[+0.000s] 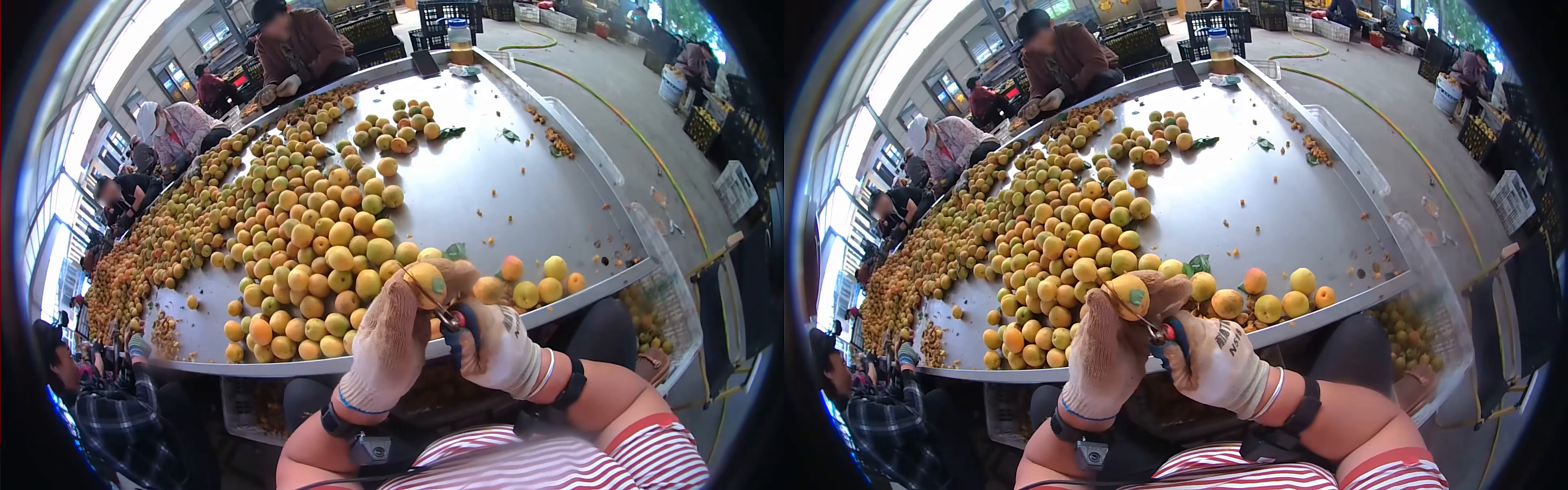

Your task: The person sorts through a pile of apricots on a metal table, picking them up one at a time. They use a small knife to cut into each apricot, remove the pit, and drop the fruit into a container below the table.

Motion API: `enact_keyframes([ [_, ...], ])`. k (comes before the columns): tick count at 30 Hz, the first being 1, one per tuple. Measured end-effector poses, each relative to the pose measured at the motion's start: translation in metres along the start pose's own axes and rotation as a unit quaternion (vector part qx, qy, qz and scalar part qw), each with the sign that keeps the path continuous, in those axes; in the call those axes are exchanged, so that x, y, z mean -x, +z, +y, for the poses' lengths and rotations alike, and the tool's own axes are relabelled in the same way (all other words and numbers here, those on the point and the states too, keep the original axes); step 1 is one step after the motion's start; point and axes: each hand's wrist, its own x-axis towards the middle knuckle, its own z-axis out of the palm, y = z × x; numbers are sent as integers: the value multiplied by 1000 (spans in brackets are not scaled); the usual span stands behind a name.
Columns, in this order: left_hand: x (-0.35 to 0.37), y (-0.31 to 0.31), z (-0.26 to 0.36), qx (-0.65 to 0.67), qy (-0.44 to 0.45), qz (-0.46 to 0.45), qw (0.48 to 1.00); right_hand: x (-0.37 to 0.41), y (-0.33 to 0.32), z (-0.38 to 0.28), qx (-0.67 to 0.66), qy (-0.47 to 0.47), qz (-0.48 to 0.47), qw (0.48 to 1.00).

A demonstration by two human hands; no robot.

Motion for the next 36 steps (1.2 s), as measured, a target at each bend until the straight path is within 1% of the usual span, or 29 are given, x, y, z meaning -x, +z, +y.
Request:
enact_keyframes([
  [1, 0, 1, 4, 1, 1, 0, 1000, 0, -1, 1, 0, 5, -3, 1000],
  [2, 0, 3, 10, 24, -20, 30, 999, -1, -2, 0, 0, 4, -3, 1000],
  [3, 0, 3, 13, 46, -41, 59, 996, -4, -4, 0, -27, 29, -21, 999],
  [4, 0, 2, 13, 46, -41, 59, 996, -6, -6, -1, -54, 53, -39, 996],
  [6, 0, 0, 13, 63, 7, 26, 998, -10, -9, -5, -47, 44, -31, 997],
  [7, 0, 1, 13, 63, 7, 26, 998, -12, -11, -7, -40, 35, -24, 998],
  [9, 0, 2, 13, 17, 51, 36, 998, -15, -13, -7, -41, 32, -27, 998],
  [11, 0, 2, 15, -5, 51, 32, 998, -15, -14, -7, -42, 30, -30, 998],
  [13, -1, 1, 14, -28, 51, 28, 998, -15, -13, -7, -13, 22, -20, 999],
  [15, -3, -3, 9, 97, 4, 71, 993, -17, -13, -4, -6, 20, -30, 999],
  [16, -4, -4, 9, 97, 5, 71, 993, -17, -13, -3, 1, 18, -41, 999],
  [18, -7, -7, 11, 178, -7, 70, 982, -19, -13, -5, 8, 12, -37, 999],
  [19, -8, -10, 8, 178, -6, 70, 982, -20, -13, -6, 15, 7, -34, 999],
  [21, -11, -17, -1, 212, 16, 38, 976, -19, -12, -3, 4, 12, -41, 999],
  [23, -11, -17, 2, 199, 11, 50, 979, -19, -12, -2, -7, 17, -48, 999],
  [25, -10, -15, 6, 186, 6, 60, 981, -18, -13, -2, 15, 12, -46, 999],
  [27, -8, -11, 11, 51, 65, 58, 995, -19, -13, -3, 17, 10, -34, 999],
  [28, -8, -11, 13, 51, 66, 58, 995, -20, -13, -3, 18, 7, -22, 1000],
  [30, -8, -14, 18, -6, 44, 52, 998, -20, -13, -3, 13, 12, -29, 999],
  [34, -8, -16, 11, 12, 49, 60, 997, -20, -12, 0, 8, 4, -33, 999],
  [36, -10, -13, 14, 87, 3, 106, 991, -20, -10, 0, 21, -2, -32, 999],
])
